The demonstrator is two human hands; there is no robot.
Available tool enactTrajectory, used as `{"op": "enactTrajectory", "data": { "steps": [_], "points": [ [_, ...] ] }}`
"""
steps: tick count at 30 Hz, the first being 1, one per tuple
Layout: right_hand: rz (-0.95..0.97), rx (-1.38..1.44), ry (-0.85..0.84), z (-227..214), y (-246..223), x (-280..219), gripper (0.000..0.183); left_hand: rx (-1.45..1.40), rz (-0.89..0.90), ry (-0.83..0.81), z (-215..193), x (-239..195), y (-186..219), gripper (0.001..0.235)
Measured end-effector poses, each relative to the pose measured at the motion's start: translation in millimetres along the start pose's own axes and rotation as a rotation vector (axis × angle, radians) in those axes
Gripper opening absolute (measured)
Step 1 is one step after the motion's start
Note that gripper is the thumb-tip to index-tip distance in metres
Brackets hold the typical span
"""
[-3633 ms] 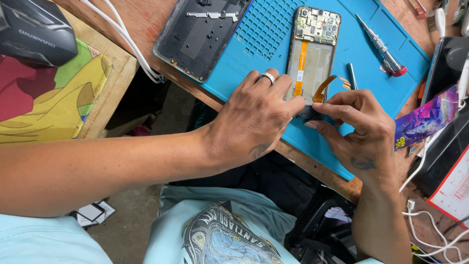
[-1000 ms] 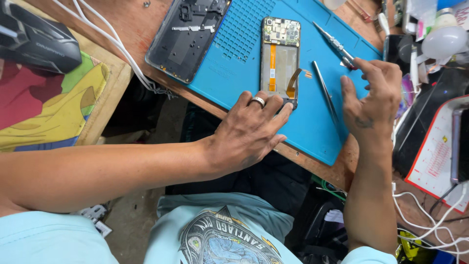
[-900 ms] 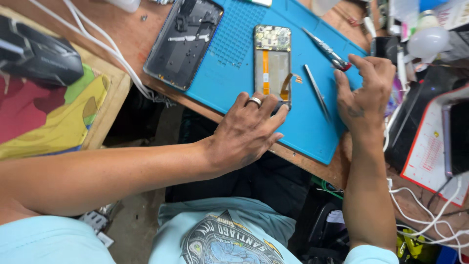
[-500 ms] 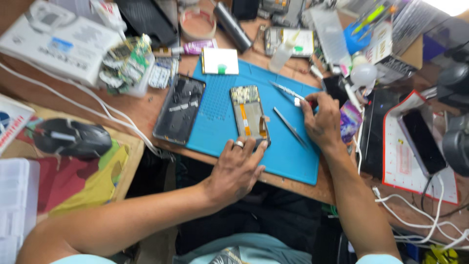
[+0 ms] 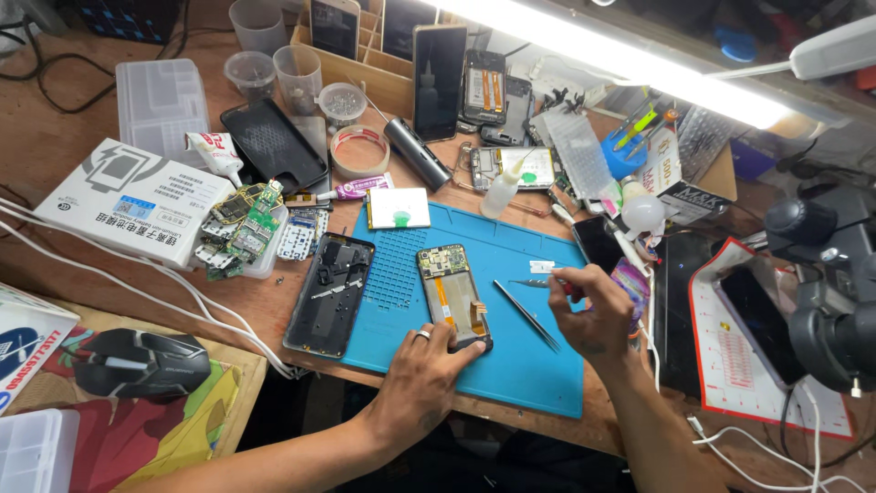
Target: The person uses a screwdriver and tweezers to carefully remove and reposition a ribbon cable on a disassembled smartphone. They repeatedly pry and adjust the connector area on the phone's logic board while working on a blue anti-static mat.
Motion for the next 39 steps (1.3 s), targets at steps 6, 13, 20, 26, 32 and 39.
{"op": "enactTrajectory", "data": {
  "steps": [6,13,20,26,32,39],
  "points": [
    [-0.253,-0.023,-0.217,22.4,-9.9,19.2,0.048,-0.037,0.051,0.097,-1.9,1.9,-3.5,0.038],
    [-0.083,0.057,-0.184,42.0,4.7,4.2,0.071,0.002,0.033,0.080,-5.3,2.7,-1.6,0.040],
    [0.093,0.229,-0.092,40.0,24.5,-29.4,0.078,0.114,-0.033,0.074,10.6,-29.2,5.7,0.053],
    [-0.068,0.461,0.021,18.3,-26.4,-16.7,0.075,0.205,-0.034,0.068,24.4,-45.8,8.3,0.068],
    [-0.213,0.591,-0.139,70.4,-100.1,9.9,0.079,0.199,-0.025,0.071,24.1,-48.6,7.0,0.068],
    [-0.239,0.523,-0.278,126.9,-126.1,49.9,0.069,0.062,0.020,0.170,23.3,-47.1,5.4,0.058]
  ]
}}
Point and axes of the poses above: each hand's wrist, its own x-axis towards the middle knuckle, its own z-axis out of the palm, y = z × x, the point moved 6 cm from there along x, towards the middle knuckle, and after that the axes turned 14 degrees about -z, right-handed, at the moved point
